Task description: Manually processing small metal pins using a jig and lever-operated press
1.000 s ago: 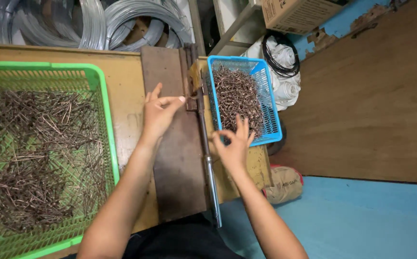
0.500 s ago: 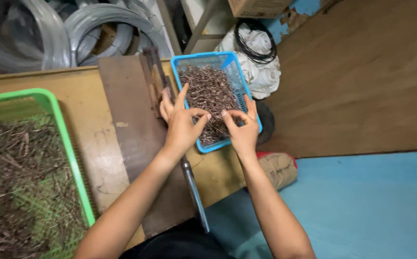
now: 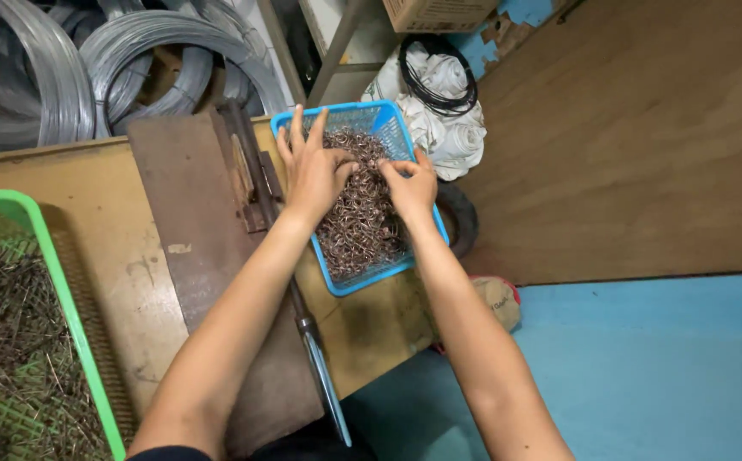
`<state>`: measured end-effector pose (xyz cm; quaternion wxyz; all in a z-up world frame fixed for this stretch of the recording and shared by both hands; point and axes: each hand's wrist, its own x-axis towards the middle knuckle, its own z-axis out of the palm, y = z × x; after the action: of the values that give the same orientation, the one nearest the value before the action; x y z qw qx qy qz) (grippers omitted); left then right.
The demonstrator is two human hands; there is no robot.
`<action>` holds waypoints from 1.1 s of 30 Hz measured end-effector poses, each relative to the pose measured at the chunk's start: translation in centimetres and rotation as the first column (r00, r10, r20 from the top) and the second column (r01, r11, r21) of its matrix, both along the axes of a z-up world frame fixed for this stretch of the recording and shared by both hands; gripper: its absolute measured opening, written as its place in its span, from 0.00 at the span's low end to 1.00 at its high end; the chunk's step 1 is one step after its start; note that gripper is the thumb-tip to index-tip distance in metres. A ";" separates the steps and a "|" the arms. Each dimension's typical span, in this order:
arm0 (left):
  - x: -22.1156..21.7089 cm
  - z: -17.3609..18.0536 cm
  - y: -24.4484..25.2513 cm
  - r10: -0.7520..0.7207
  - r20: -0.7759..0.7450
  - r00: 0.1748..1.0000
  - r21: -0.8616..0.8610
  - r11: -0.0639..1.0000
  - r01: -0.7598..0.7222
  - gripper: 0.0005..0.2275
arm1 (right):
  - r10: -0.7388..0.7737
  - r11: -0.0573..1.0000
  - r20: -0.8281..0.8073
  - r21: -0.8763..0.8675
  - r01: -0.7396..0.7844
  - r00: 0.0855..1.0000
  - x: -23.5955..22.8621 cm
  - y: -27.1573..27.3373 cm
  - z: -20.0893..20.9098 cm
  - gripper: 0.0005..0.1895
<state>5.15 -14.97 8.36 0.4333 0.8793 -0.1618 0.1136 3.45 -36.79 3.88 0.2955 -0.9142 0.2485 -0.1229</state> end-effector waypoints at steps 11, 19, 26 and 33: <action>-2.9 -2.6 2.7 -0.138 0.046 0.989 -0.131 0.981 0.142 0.03 | 0.080 0.997 0.267 -0.030 -0.074 0.960 -4.0 3.5 0.3 0.10; -12.4 1.7 13.3 -0.047 0.074 0.996 -0.427 0.901 0.074 0.08 | 0.472 0.868 0.562 -0.160 -0.471 0.679 -8.2 15.5 7.0 0.02; -21.2 -0.5 29.0 0.383 -0.004 0.924 -0.184 0.908 -0.377 0.04 | 0.728 0.564 0.492 -0.035 -0.825 0.477 -8.1 29.6 3.5 0.07; -28.2 -5.1 39.7 0.661 -0.079 0.746 0.328 0.724 -0.607 0.09 | 0.961 0.135 0.257 -0.122 -0.983 0.100 -12.6 43.5 0.2 0.05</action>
<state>-23.09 24.76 3.28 0.2518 0.9400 0.1774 0.1467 -9.19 6.72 4.11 0.3706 -0.8112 -0.4520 -0.0132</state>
